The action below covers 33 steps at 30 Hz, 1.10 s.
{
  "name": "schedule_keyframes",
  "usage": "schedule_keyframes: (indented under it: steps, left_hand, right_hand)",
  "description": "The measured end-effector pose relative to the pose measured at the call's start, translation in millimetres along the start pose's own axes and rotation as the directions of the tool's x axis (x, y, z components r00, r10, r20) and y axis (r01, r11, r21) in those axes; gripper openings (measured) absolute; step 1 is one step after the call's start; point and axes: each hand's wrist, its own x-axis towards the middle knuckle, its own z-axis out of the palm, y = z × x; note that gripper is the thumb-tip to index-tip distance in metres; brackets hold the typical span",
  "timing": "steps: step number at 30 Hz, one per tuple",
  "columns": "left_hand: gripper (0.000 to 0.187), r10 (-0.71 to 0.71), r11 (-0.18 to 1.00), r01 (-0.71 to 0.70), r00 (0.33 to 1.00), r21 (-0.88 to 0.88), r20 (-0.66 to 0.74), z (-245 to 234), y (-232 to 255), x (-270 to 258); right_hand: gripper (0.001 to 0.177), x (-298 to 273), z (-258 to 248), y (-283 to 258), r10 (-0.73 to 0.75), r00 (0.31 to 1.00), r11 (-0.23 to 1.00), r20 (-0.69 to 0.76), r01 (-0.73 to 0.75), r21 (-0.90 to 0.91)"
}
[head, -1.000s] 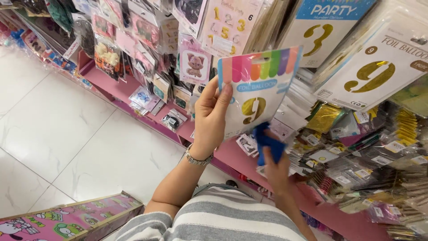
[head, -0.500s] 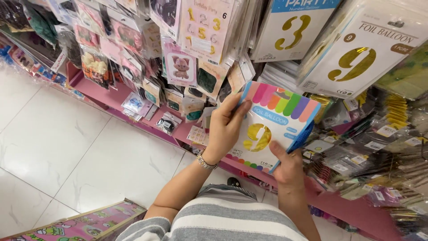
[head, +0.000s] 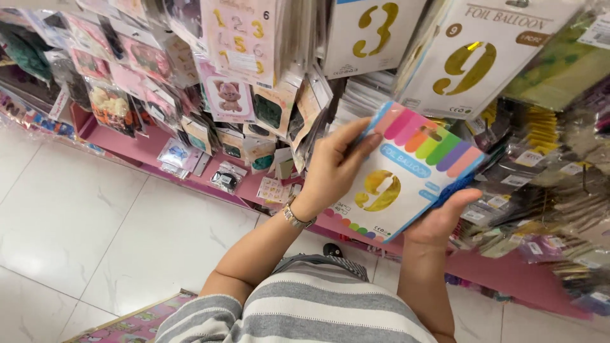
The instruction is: The recorder uses a blue cloth to dust and clean various packaged items on store shelves, including balloons and accessories.
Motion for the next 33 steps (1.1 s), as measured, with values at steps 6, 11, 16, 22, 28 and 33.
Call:
schedule_keyframes:
  steps: [6, 11, 16, 22, 28, 33]
  left_hand:
    - [0.021, 0.141, 0.962, -0.134, 0.990, 0.237, -0.010, -6, 15, -1]
    - [0.020, 0.040, 0.970, -0.022, 0.997, 0.244, -0.069, -24, 7, -4]
    - [0.021, 0.194, 0.977, -0.166, 0.953, 0.133, -0.234, -41, 26, 24]
    - [0.020, 0.515, 0.808, -0.346, 0.808, 0.477, -0.286, -46, 35, 99]
    - [0.020, 0.597, 0.719, -0.358, 0.757, 0.595, -0.267, -51, 13, 157]
    - [0.019, 0.571, 0.733, -0.326, 0.771, 0.597, -0.281, -54, -7, 176]
  right_hand:
    - [0.084, 3, -16, -1, 0.119, 0.976, 0.987, 0.181, -0.136, 0.085]
    - [0.049, 19, -16, -8, 0.285, 0.955, 0.904, 0.088, -0.298, 0.308]
    - [0.042, 22, -47, -25, 0.171, 0.985, 0.911, 0.011, -0.163, 0.380]
    - [0.041, 6, -51, -9, 0.162, 0.984, 0.974, -0.077, -0.147, 0.175]
    - [0.038, -5, -45, 2, 0.219, 0.971, 0.973, -0.092, -0.211, 0.093]
    - [0.036, -12, -53, 4, 0.241, 0.960, 0.967, -0.140, -0.226, 0.115]
